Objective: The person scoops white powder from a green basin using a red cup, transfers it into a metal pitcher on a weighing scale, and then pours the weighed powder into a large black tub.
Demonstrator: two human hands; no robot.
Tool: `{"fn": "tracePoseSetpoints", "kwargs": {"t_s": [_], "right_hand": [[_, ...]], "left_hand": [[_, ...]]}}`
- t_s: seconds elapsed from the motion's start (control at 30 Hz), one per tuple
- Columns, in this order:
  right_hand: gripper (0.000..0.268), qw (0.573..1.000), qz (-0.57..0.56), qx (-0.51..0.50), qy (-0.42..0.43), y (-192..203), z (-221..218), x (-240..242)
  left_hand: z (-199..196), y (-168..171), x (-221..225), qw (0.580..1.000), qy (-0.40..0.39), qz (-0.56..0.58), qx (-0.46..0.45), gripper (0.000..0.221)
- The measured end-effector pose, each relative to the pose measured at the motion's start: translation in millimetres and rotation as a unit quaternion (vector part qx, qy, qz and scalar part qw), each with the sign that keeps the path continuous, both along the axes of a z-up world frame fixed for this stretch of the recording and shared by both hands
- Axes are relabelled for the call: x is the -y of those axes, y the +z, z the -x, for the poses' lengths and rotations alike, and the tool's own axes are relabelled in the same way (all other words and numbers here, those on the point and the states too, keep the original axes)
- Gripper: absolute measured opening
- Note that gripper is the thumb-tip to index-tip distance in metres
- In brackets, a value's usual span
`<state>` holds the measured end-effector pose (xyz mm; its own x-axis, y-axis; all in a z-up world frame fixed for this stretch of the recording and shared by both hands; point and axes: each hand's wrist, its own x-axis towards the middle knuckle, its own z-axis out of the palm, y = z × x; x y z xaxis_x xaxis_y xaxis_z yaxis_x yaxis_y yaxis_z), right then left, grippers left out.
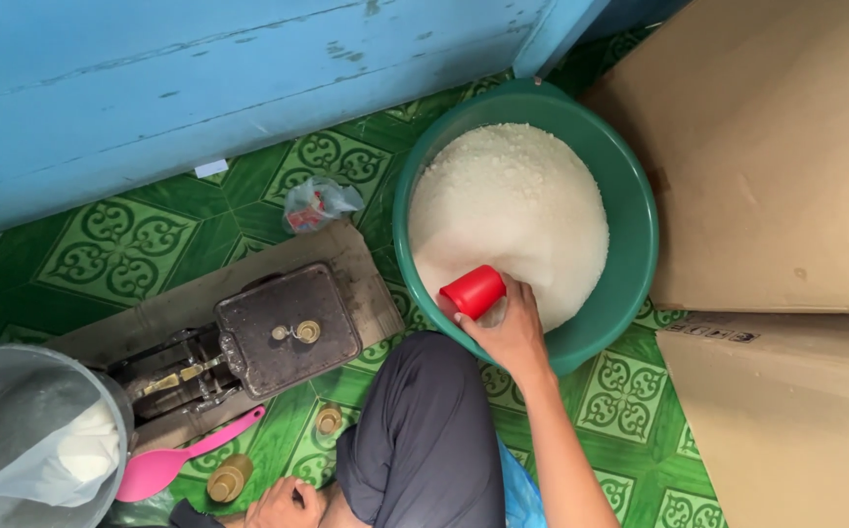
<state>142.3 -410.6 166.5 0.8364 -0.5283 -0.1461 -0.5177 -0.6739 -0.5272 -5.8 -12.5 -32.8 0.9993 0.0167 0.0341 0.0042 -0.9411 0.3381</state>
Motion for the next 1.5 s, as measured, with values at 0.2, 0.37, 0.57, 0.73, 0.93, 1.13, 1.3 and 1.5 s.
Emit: {"fn": "tracePoseSetpoints", "kwargs": {"t_s": [0.2,0.37,0.57,0.73,0.93,1.13,1.3,1.5], "right_hand": [[0.079,0.999,-0.034,-0.020,-0.022,4,-8,-3],[0.074,0.997,-0.074,-0.001,-0.010,0,-12,0],[0.074,0.970,-0.220,0.031,-0.095,-11,-9,22],[0.064,0.954,-0.267,0.076,-0.117,2,-1,37],[0.062,0.951,-0.260,0.111,-0.126,21,5,40],[0.065,0.958,-0.233,0.120,-0.117,45,4,33],[0.064,0.960,-0.236,0.130,-0.080,89,-7,-5],[0.056,0.945,-0.291,0.148,-0.017,120,-22,-64]], "left_hand": [[3,-8,-2,1.000,0.006,0.006,0.008,0.011],[0,6,1,1.000,0.007,-0.005,-0.013,0.012],[0,5,0,1.000,0.007,-0.009,-0.009,0.012],[1,-5,0,0.999,0.013,0.010,0.033,0.011],[0,3,2,0.999,0.016,0.020,0.023,0.012],[-1,2,1,1.000,0.010,0.009,0.026,0.011],[-1,9,4,0.999,0.027,-0.002,0.020,0.013],[-10,35,2,0.999,0.008,-0.019,0.039,0.015]]}}
